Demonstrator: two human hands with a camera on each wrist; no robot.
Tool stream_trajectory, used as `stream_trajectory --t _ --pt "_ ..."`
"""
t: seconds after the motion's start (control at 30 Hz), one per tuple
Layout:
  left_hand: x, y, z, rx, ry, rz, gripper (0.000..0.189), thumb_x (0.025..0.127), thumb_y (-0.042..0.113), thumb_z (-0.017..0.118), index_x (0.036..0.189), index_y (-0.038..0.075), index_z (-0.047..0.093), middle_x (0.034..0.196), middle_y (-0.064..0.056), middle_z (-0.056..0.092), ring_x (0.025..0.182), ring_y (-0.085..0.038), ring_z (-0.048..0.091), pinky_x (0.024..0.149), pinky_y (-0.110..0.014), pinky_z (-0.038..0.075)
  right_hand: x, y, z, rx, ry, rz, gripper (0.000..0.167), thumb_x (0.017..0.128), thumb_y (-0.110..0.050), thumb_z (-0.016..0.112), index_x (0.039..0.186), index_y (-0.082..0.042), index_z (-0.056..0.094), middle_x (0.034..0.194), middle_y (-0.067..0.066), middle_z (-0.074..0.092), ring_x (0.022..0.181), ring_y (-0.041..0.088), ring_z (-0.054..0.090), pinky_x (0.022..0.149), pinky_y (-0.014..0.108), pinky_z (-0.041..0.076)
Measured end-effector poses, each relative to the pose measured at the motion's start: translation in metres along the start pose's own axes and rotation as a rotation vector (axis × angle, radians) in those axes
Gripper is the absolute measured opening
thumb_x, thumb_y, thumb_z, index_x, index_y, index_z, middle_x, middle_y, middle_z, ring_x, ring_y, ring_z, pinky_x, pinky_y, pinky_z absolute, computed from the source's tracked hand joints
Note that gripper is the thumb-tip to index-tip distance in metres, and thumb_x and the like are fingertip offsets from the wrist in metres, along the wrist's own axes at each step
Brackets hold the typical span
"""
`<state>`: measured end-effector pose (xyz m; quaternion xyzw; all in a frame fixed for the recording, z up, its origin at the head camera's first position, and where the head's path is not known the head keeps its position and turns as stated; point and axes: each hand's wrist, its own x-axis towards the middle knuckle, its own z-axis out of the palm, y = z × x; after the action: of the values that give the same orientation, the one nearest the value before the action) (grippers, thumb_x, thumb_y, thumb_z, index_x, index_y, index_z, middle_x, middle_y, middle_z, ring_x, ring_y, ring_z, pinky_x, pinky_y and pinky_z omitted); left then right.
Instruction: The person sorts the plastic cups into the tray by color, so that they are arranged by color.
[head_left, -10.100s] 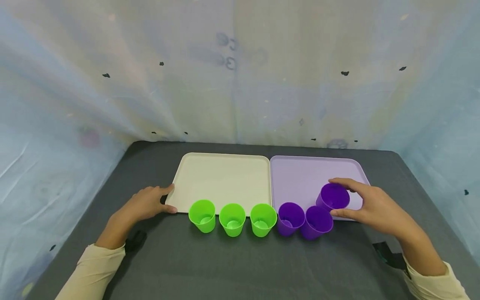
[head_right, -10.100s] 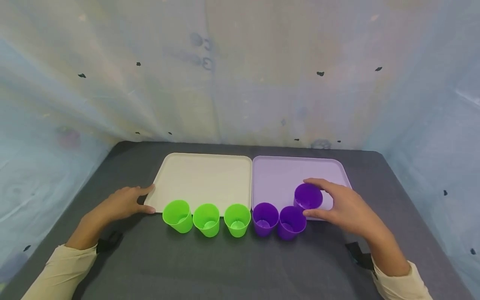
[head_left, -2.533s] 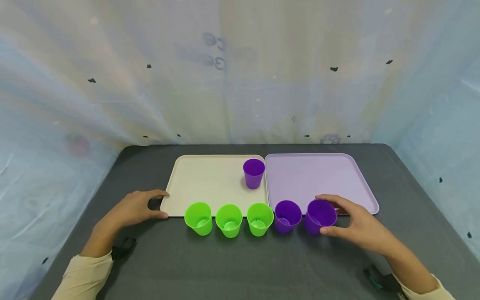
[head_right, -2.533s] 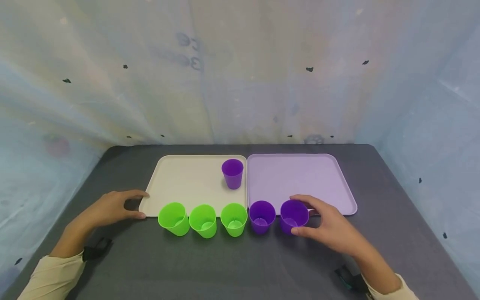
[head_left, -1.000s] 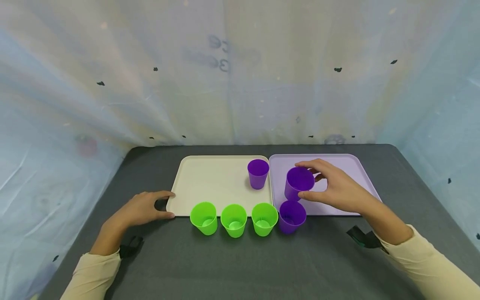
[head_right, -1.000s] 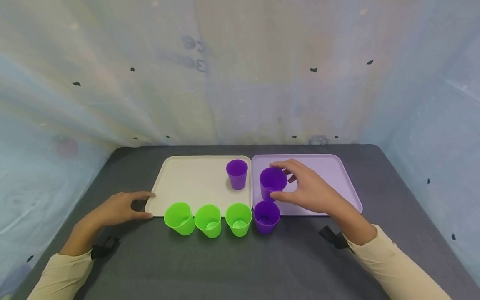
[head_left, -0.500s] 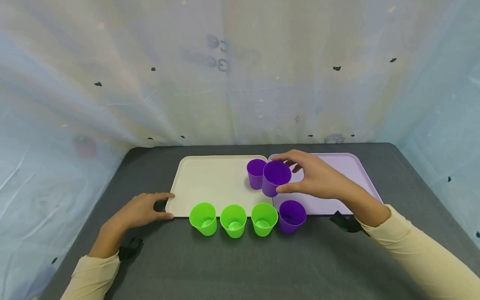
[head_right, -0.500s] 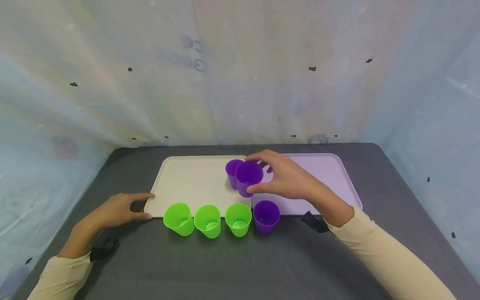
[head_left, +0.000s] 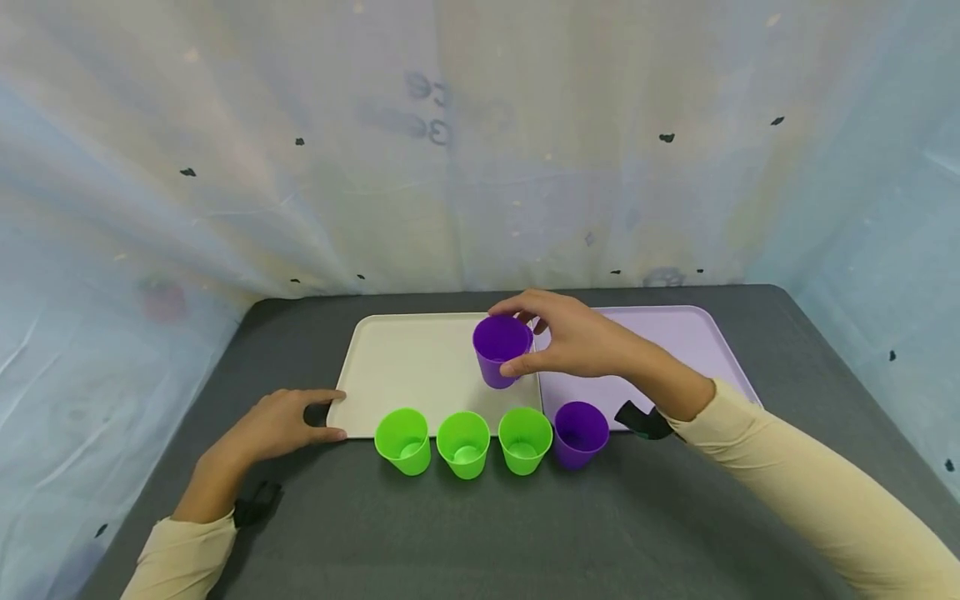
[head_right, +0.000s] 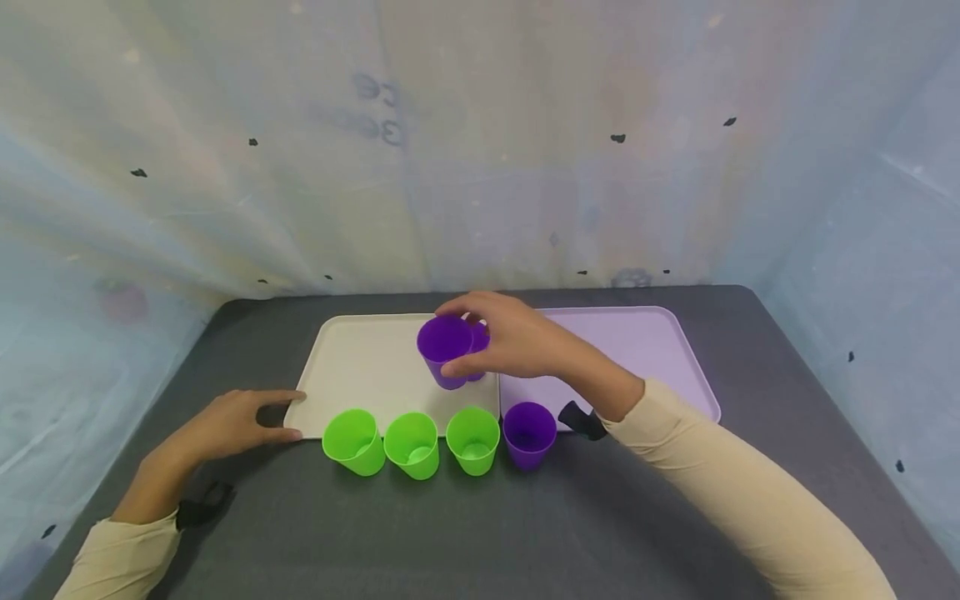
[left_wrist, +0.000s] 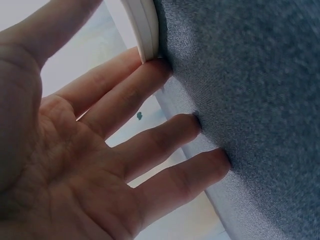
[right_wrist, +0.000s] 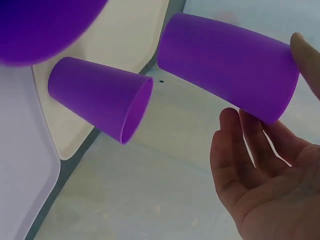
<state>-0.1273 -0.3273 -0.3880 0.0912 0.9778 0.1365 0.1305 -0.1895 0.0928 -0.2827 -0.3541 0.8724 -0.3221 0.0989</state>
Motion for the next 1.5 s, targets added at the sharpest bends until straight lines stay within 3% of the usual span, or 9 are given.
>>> stream_trajectory --t 0.2,0.57,0.73,0.9,1.17,1.5 --pt "0.000 0.002 -0.001 0.005 0.000 -0.001 0.080 0.078 0.065 0.073 0.138 0.015 0.060 0.134 -0.024 0.062 0.121 -0.048 0.058 0.089 -0.061 0.050 0.022 -0.001 0.007 -0.013 -0.050 -0.004 0.064 0.080 -0.038 0.081 0.138 -0.023 0.057 0.124 -0.003 0.062 0.113 0.016 0.060 0.088 0.035 0.055" --pt "-0.003 0.002 -0.003 0.020 -0.009 0.002 0.078 0.079 0.063 0.073 0.139 0.015 0.060 0.133 -0.025 0.062 0.119 -0.047 0.059 0.085 -0.058 0.052 0.061 0.002 0.016 -0.089 -0.140 0.025 0.069 0.081 -0.043 0.081 0.140 -0.019 0.055 0.127 0.001 0.064 0.120 0.019 0.060 0.096 0.038 0.054" --pt "-0.002 0.000 -0.004 0.024 -0.004 0.015 0.079 0.079 0.065 0.072 0.140 0.016 0.059 0.131 -0.024 0.063 0.118 -0.046 0.060 0.087 -0.058 0.051 0.077 -0.002 0.012 -0.111 -0.141 0.037 0.071 0.082 -0.042 0.081 0.142 -0.016 0.053 0.134 0.003 0.061 0.124 0.022 0.059 0.102 0.041 0.051" --pt "-0.003 0.000 -0.002 0.020 -0.002 0.020 0.079 0.080 0.063 0.072 0.140 0.015 0.059 0.132 -0.025 0.063 0.120 -0.047 0.059 0.088 -0.059 0.051 0.091 -0.005 0.016 -0.138 -0.137 0.004 0.071 0.082 -0.041 0.081 0.141 -0.014 0.055 0.134 0.006 0.061 0.119 0.024 0.061 0.100 0.040 0.051" --pt "-0.005 0.001 0.001 0.013 -0.001 0.021 0.079 0.079 0.064 0.072 0.140 0.016 0.059 0.132 -0.024 0.063 0.120 -0.046 0.059 0.088 -0.059 0.051 0.101 0.005 0.031 -0.152 -0.170 0.030 0.069 0.082 -0.038 0.082 0.140 -0.011 0.056 0.131 0.007 0.063 0.115 0.023 0.061 0.099 0.037 0.051" --pt "-0.004 0.004 -0.002 0.015 0.005 0.026 0.078 0.080 0.064 0.072 0.139 0.015 0.059 0.131 -0.022 0.064 0.114 -0.042 0.063 0.084 -0.056 0.052 0.099 0.017 0.047 -0.177 -0.216 0.028 0.071 0.082 -0.037 0.082 0.142 -0.011 0.055 0.132 0.006 0.062 0.115 0.020 0.062 0.099 0.034 0.051"
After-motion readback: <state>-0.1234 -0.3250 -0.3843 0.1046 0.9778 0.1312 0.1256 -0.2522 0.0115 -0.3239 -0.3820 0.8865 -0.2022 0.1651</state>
